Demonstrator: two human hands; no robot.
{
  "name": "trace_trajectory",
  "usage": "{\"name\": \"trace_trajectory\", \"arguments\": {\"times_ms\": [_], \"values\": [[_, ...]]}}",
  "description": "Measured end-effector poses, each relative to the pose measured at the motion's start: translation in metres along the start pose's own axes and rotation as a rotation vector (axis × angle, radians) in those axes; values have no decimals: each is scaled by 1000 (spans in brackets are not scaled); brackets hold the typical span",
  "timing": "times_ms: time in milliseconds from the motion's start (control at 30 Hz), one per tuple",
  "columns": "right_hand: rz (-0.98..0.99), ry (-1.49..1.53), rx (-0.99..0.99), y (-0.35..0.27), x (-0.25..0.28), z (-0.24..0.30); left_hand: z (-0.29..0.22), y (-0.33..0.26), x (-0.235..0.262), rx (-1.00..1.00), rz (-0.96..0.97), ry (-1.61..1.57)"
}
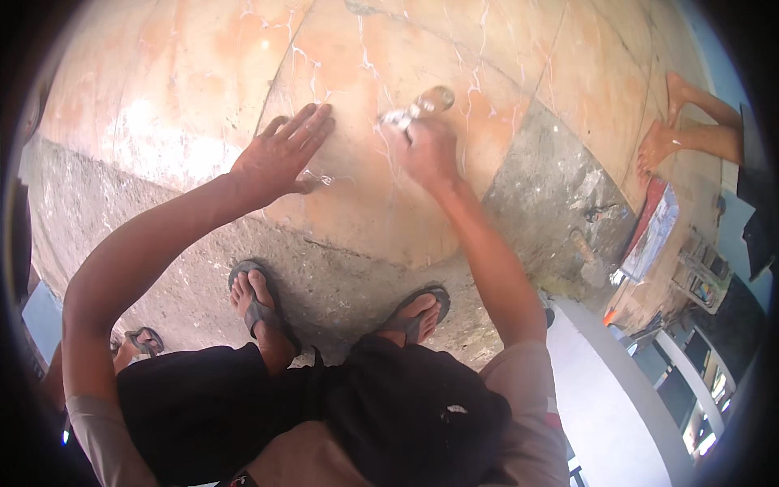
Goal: The person uses a putty knife to spread and smooth grout between floor tiles. They repeatedly scrape and wipe the tile surface to remove excess grout, working across multiple tile joints.
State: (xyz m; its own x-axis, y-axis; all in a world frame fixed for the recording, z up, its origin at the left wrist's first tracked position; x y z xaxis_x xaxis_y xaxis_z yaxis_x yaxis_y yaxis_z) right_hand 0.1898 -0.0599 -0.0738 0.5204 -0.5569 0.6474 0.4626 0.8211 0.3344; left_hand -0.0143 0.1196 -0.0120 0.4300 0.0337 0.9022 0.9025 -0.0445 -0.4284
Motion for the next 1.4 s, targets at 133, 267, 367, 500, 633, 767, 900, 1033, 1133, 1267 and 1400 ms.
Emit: {"name": "trace_trajectory", "arguments": {"times_ms": [133,267,367,500,633,767,900,1033,1133,1267,1400], "values": [[34,-15,-584,49,22,-7,-3,-7,-1,-11,-11,-4],[5,-132,11,-18,9,1,1,4,5,-4,10,13],[31,18,-388,35,43,-23,0,2,6,16,3,10],[206,-31,-677,10,41,-24,1,1,6,10,-5,-10],[90,83,-348,-30,30,-11,0,4,5,10,5,-19],[39,153,-687,-3,43,-11,7,2,6,24,-50,-11],[42,-75,-184,-63,34,-8,0,7,2,0,12,13],[-58,44,-580,-20,62,-27,1,1,5,10,15,41],[-37,68,-771,-22,69,-37,2,-1,8,9,31,32],[-37,87,-397,-67,50,7,-1,6,6,9,43,-40],[-123,-2,-634,-52,75,-20,0,1,12,10,-2,-5]]}}
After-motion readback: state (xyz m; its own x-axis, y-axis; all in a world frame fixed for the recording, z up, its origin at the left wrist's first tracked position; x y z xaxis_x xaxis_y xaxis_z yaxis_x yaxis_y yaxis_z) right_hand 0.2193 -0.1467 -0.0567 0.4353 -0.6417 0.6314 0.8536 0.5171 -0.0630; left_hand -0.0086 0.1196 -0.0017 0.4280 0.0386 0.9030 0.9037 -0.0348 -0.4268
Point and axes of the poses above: each hand's wrist, its own y-axis towards the middle knuckle, its own x-axis out of the back of the hand, z = x × y, the point moved 2 cm from there along y, towards the middle knuckle, and after that the axes turned 4 degrees about y, right-handed, at the moved point
